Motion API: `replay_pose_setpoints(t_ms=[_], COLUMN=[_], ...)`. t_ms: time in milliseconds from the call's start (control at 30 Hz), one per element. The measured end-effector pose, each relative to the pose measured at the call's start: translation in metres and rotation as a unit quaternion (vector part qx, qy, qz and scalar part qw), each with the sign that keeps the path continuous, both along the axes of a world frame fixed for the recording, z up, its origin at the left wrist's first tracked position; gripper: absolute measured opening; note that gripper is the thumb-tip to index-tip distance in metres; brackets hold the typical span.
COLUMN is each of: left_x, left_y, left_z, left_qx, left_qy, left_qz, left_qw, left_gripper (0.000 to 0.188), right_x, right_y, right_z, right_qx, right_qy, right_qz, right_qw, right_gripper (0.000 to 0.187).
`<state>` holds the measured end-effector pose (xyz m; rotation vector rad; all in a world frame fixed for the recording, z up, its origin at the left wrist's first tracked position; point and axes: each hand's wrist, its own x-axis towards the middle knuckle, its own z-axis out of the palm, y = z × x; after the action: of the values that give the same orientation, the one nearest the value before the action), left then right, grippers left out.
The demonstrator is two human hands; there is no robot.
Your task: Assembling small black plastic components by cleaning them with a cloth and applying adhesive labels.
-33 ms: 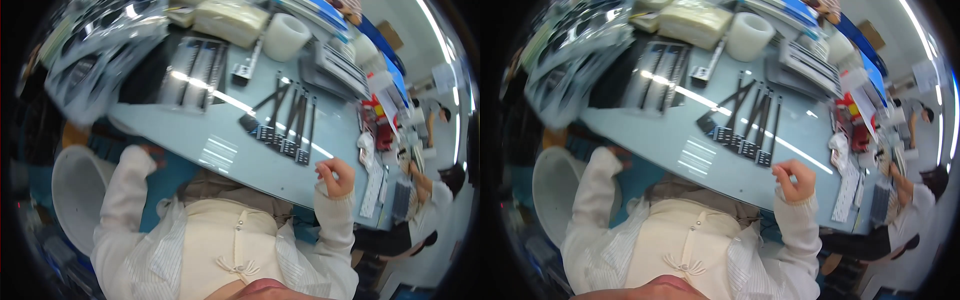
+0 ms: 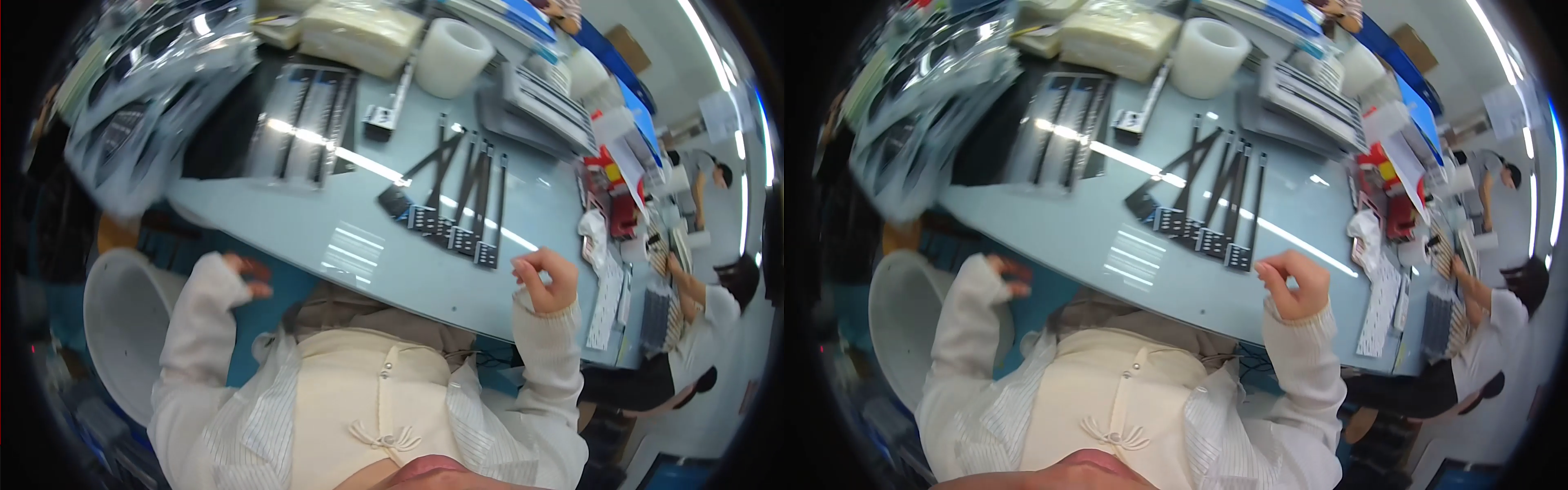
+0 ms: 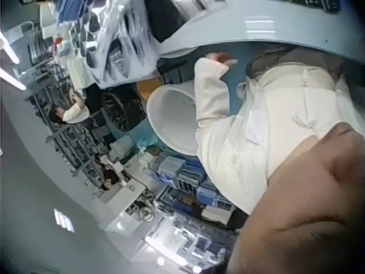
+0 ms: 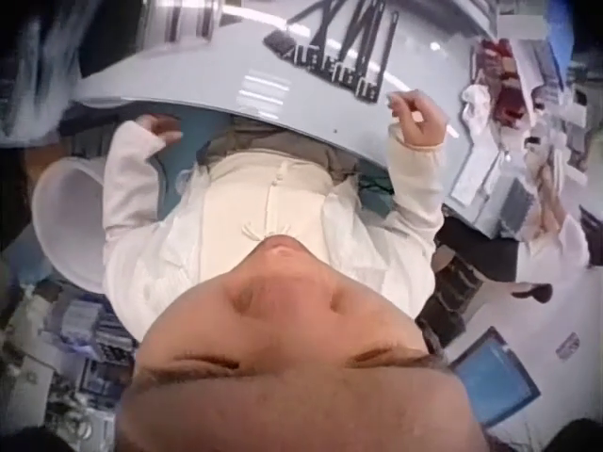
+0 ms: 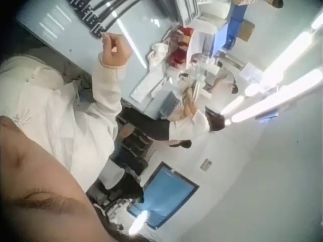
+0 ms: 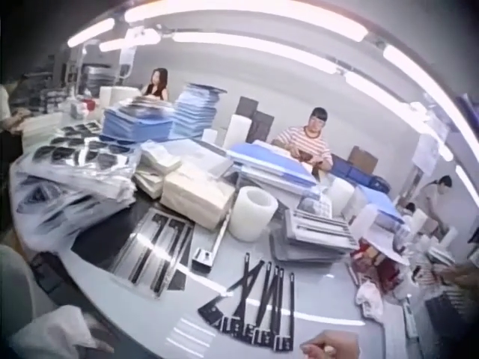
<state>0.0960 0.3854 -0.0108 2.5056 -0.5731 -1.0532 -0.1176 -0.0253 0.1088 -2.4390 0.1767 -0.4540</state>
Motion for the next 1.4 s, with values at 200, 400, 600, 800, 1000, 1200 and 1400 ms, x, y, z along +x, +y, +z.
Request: replay_pose_setpoints(t_ms=[200, 400, 600, 800, 1000, 1200, 1400], left_x=[0.012, 0.041, 0.031, 0.038, 0.031, 0.025, 0.027], left_y=[-0.079, -0.209, -0.252, -0.262, -0.263, -0.234, -0.198], left_z=[0.090, 0.080, 0.059, 0.056, 0.070, 0.086, 0.080], left_qx=[-0.383, -0.350, -0.206, -0.137, -0.095, -0.147, -0.170], left_qy=[0.111, -0.174, -0.365, -0.360, -0.326, -0.318, -0.284], left_qz=[-0.249, -0.268, -0.191, -0.173, -0.170, -0.202, -0.384], left_qw=[0.883, 0.881, 0.888, 0.906, 0.925, 0.915, 0.862], left_gripper=[0.026, 0.029, 0.035, 0.023, 0.029, 0.060, 0.058], right_x=[0.052, 0.094, 0.090, 0.079, 0.078, 0.078, 0.081], right_y=[-0.059, -0.058, -0.027, -0.016, -0.014, -0.016, -0.051], right_z=[-0.013, -0.030, -0.064, -0.070, -0.074, -0.070, -0.036], right_qx=[-0.058, -0.169, -0.207, -0.213, -0.208, -0.180, -0.178], right_qy=[0.004, -0.071, -0.023, 0.039, 0.023, 0.025, -0.055], right_qz=[0.044, 0.217, 0.312, 0.297, 0.283, 0.288, 0.219], right_qw=[0.997, 0.959, 0.927, 0.930, 0.936, 0.940, 0.958], right_gripper=[0.014, 0.042, 0.060, 0.056, 0.055, 0.059, 0.057])
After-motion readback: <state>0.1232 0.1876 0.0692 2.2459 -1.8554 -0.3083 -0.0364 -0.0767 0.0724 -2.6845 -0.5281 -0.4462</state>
